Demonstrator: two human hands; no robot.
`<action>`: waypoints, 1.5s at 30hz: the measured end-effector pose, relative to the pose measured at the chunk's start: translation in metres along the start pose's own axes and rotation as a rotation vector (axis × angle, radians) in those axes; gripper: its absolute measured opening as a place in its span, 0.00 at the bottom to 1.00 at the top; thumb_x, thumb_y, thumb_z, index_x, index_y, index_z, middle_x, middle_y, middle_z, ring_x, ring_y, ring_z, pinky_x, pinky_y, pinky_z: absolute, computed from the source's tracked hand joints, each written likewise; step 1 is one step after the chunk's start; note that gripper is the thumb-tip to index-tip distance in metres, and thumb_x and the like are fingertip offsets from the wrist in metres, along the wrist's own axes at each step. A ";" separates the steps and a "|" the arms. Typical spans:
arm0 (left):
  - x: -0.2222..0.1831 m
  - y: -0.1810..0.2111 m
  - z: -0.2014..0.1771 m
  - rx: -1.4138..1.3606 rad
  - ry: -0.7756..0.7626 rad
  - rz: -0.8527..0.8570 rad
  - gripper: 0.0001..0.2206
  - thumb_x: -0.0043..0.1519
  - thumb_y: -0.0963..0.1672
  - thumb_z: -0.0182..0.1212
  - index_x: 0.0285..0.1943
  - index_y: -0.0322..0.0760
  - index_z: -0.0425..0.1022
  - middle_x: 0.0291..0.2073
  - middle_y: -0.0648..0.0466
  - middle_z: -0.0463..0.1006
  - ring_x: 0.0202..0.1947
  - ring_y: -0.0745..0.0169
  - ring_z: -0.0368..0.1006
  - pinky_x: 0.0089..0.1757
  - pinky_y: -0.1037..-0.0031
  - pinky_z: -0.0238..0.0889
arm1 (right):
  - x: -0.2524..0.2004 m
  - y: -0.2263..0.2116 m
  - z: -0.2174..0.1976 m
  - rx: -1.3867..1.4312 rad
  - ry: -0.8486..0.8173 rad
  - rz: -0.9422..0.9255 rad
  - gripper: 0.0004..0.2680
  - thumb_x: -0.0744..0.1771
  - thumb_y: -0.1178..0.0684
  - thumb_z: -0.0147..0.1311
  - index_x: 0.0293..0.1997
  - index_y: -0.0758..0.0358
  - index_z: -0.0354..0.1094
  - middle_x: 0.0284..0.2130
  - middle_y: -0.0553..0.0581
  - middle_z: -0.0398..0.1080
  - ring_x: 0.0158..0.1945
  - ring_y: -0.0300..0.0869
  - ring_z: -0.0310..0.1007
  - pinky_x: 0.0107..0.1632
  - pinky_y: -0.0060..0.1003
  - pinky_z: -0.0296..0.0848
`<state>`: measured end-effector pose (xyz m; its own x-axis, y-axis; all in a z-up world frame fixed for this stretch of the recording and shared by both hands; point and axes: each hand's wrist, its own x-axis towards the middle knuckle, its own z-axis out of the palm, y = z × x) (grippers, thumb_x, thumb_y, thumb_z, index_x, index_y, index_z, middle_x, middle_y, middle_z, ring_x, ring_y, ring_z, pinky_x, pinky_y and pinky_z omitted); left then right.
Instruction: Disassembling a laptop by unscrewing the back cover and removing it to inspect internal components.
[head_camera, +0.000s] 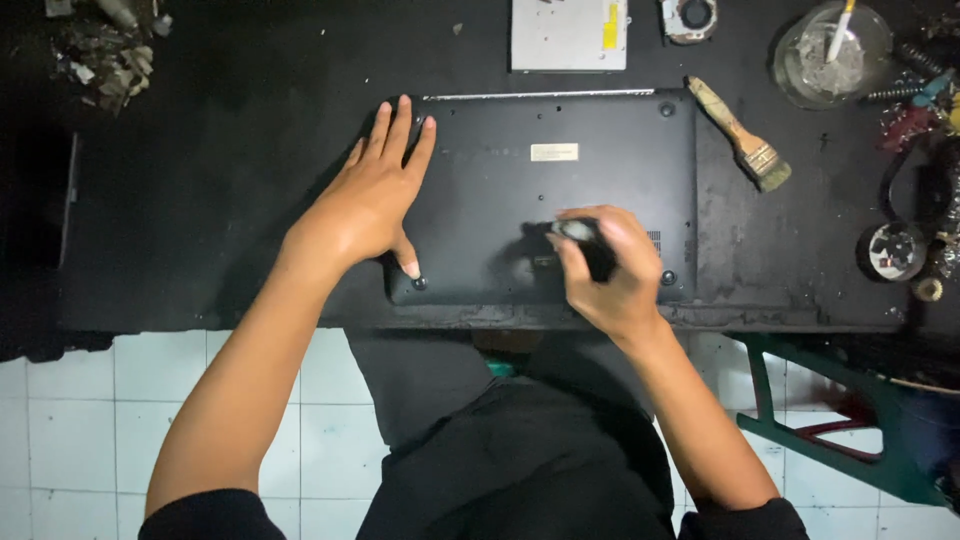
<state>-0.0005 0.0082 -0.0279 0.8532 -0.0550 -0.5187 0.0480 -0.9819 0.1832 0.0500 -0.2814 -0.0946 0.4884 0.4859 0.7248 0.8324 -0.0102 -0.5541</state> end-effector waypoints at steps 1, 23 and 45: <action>-0.002 0.001 0.000 -0.004 -0.002 -0.003 0.77 0.32 0.49 0.93 0.80 0.32 0.23 0.77 0.36 0.18 0.77 0.36 0.15 0.68 0.49 0.32 | 0.007 -0.013 0.000 0.004 -0.004 0.001 0.29 0.68 0.71 0.61 0.74 0.53 0.48 0.47 0.69 0.74 0.50 0.57 0.79 0.57 0.48 0.77; 0.000 0.000 0.000 -0.014 0.012 0.008 0.76 0.32 0.48 0.93 0.80 0.33 0.24 0.77 0.35 0.18 0.77 0.36 0.16 0.68 0.47 0.32 | -0.016 -0.049 0.016 -0.080 -0.164 -0.088 0.33 0.68 0.63 0.66 0.75 0.46 0.39 0.43 0.67 0.71 0.42 0.54 0.75 0.48 0.48 0.78; -0.015 0.016 -0.026 -0.115 -0.014 -0.032 0.72 0.30 0.44 0.91 0.81 0.31 0.35 0.78 0.29 0.30 0.78 0.30 0.26 0.68 0.45 0.35 | -0.001 -0.020 -0.121 -0.231 0.094 0.608 0.27 0.73 0.71 0.49 0.80 0.65 0.33 0.36 0.73 0.66 0.32 0.62 0.71 0.42 0.53 0.70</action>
<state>0.0006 -0.0015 0.0042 0.8429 -0.0279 -0.5374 0.1348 -0.9559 0.2609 0.0639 -0.3875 -0.0348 0.9014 0.2564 0.3489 0.4309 -0.4516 -0.7813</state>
